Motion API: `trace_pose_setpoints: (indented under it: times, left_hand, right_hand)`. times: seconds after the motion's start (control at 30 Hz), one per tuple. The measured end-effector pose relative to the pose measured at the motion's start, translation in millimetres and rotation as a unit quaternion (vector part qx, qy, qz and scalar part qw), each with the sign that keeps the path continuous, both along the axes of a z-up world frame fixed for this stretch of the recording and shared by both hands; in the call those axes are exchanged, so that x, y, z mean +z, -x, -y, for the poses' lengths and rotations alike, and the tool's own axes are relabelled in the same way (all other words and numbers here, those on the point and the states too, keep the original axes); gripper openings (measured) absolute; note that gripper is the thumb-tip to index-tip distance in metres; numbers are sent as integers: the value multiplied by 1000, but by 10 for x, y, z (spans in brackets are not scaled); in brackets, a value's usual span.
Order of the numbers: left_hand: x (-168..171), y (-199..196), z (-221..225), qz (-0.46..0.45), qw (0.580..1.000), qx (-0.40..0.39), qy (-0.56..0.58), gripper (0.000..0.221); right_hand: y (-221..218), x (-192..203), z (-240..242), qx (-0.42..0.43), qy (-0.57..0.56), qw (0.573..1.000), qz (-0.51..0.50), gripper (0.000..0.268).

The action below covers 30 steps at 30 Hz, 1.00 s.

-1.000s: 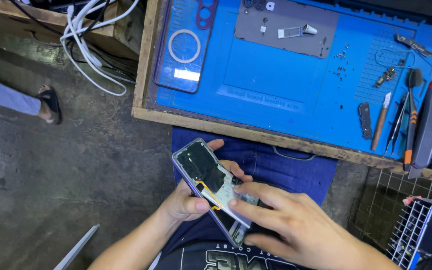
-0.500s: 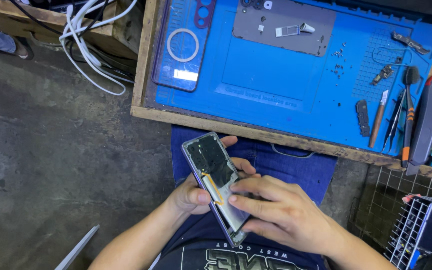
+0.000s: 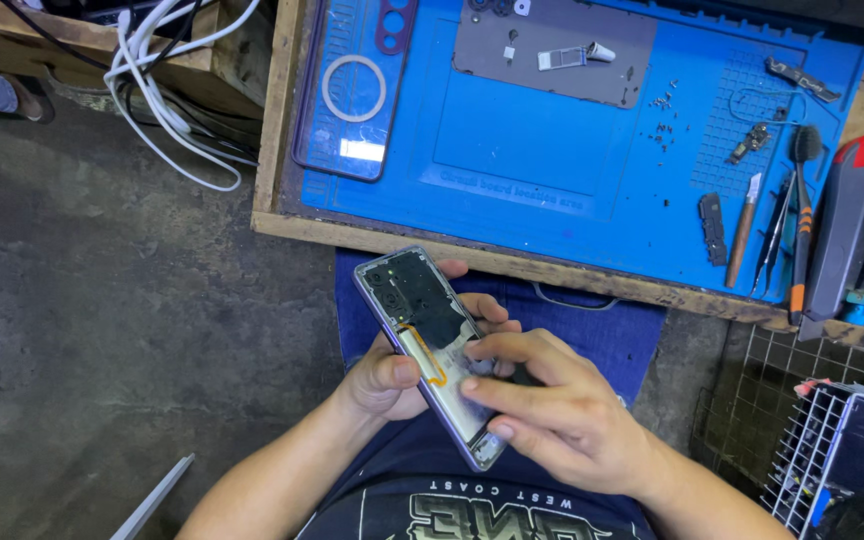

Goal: The person works on a disassembled smartphone placed on a blue mat, using a screwdriver to manipulate internal components. They then attach the screen to the phone body, press the edges to secure it, and use a prying tool to adjust the device's frame.

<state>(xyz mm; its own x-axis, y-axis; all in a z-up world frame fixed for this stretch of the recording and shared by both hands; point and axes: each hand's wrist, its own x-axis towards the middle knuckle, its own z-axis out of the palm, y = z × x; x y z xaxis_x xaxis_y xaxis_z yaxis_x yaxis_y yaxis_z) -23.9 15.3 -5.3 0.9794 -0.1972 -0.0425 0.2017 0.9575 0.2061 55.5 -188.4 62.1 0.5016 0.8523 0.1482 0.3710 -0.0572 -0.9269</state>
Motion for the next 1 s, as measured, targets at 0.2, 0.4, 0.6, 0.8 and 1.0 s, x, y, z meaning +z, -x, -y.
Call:
trace_pose_setpoints:
  times: [0.2,0.4,0.6,0.8,1.0]
  left_hand:
    - [47,14,15,-25,993,39,-112,97]
    - [-7,109,219,-112,957,89,-252,96]
    - [-30,183,429,-166,945,115,-258,83]
    - [-58,248,396,-237,945,50,-219,51]
    - [-137,357,69,-172,907,-52,-380,39]
  right_hand:
    - [-54,165,96,-7,-9,1000,2,51]
    - [46,254,-69,-61,86,990,91,51]
    - [183,242,-86,-141,127,972,139,34]
    - [46,87,130,-166,174,970,-15,28]
    - [-257,-117,520,-112,221,949,-197,29]
